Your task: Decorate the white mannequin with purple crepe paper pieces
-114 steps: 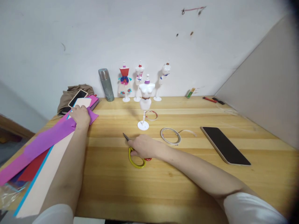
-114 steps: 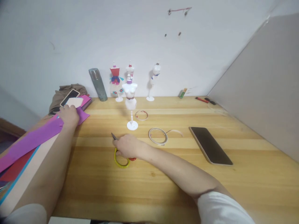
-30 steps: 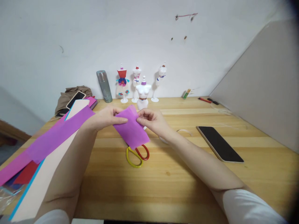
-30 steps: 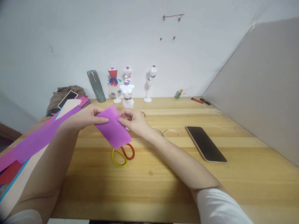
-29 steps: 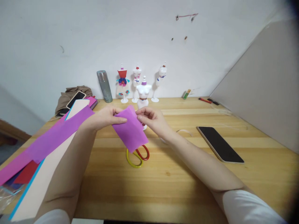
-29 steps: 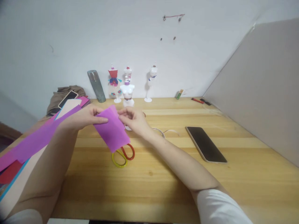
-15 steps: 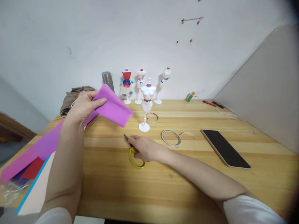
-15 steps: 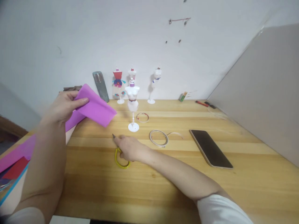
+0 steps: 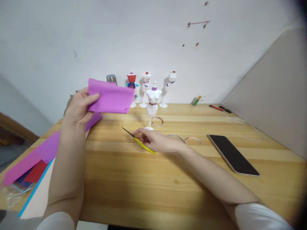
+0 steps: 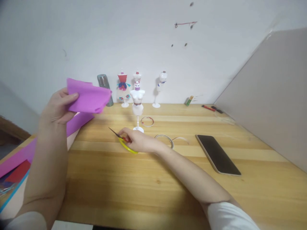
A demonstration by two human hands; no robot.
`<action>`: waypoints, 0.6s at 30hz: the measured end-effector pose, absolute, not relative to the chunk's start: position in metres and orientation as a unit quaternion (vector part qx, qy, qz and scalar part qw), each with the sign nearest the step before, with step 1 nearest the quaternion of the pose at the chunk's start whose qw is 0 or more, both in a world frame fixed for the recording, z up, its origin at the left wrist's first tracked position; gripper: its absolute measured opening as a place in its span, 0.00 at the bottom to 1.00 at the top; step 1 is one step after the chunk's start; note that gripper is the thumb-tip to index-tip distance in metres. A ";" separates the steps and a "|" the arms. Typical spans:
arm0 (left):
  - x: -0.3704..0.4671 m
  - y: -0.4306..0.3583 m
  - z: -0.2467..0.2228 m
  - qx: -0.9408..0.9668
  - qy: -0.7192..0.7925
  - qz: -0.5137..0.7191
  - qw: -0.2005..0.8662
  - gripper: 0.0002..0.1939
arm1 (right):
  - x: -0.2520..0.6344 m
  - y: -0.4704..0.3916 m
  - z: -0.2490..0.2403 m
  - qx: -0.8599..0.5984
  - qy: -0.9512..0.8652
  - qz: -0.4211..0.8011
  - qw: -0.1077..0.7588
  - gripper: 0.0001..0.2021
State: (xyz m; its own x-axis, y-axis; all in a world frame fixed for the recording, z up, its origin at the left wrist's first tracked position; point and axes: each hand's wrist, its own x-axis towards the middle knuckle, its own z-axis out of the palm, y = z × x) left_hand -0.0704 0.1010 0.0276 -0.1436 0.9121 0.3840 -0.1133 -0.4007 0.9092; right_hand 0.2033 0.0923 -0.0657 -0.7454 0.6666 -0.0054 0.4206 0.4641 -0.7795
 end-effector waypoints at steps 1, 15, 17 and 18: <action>-0.072 0.098 0.031 0.522 0.365 0.663 0.393 0.13 | 0.205 0.093 -0.062 -0.311 -0.819 0.445 0.187 0.19; -0.051 0.089 0.018 0.636 0.394 0.448 0.489 0.16 | 0.234 0.109 -0.033 -0.198 -0.622 0.661 0.371 0.33; -0.044 0.095 0.013 0.644 0.387 0.409 0.518 0.17 | 0.237 0.112 -0.034 -0.181 -0.659 0.626 0.375 0.33; -0.042 0.098 0.012 0.644 0.383 0.397 0.529 0.18 | 0.239 0.113 -0.034 -0.175 -0.682 0.604 0.373 0.34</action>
